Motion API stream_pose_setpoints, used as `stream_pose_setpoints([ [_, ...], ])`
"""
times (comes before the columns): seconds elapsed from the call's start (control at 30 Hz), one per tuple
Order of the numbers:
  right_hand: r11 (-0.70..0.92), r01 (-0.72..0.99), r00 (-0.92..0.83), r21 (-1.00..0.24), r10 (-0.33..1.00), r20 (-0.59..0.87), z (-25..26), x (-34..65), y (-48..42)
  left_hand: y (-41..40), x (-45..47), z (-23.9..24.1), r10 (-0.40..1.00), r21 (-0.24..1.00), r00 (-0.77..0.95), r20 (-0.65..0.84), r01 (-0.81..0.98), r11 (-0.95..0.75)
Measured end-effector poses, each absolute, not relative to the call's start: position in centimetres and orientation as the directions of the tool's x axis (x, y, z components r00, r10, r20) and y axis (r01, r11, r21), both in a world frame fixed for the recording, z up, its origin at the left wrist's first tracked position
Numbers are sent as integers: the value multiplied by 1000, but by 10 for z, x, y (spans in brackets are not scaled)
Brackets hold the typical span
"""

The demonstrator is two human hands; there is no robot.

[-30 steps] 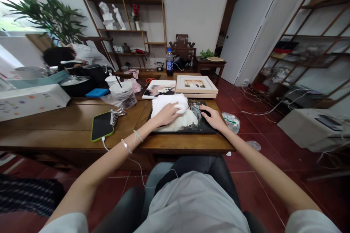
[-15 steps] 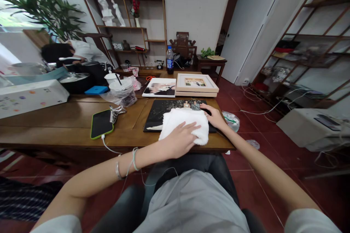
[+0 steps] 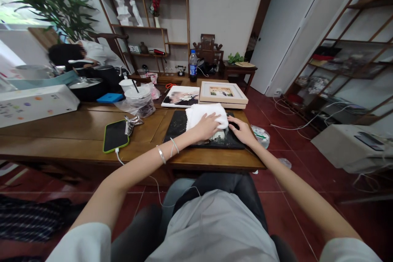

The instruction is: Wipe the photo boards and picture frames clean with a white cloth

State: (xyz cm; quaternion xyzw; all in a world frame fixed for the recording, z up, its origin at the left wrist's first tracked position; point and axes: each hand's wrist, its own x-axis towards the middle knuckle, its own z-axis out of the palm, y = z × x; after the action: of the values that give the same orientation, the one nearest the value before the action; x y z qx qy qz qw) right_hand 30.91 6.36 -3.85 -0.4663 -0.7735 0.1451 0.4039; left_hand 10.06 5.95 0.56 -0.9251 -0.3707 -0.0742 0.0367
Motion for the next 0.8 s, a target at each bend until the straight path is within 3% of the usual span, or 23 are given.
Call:
stream_pose_setpoints([
  [0.2, 515, 595, -231, -616, 845, 483, -38, 309, 64, -18, 98, 7, 671, -103, 726, 149, 687, -720],
  [0.4, 517, 606, -227, -605, 841, 491, -39, 309, 64, -65, 79, 9, 637, -82, 761, 123, 648, -757],
  [0.8, 525, 615, -233, -589, 834, 500, -40, 310, 65, 73, 56, 6, 653, 61, 743, 149, 652, -756],
])
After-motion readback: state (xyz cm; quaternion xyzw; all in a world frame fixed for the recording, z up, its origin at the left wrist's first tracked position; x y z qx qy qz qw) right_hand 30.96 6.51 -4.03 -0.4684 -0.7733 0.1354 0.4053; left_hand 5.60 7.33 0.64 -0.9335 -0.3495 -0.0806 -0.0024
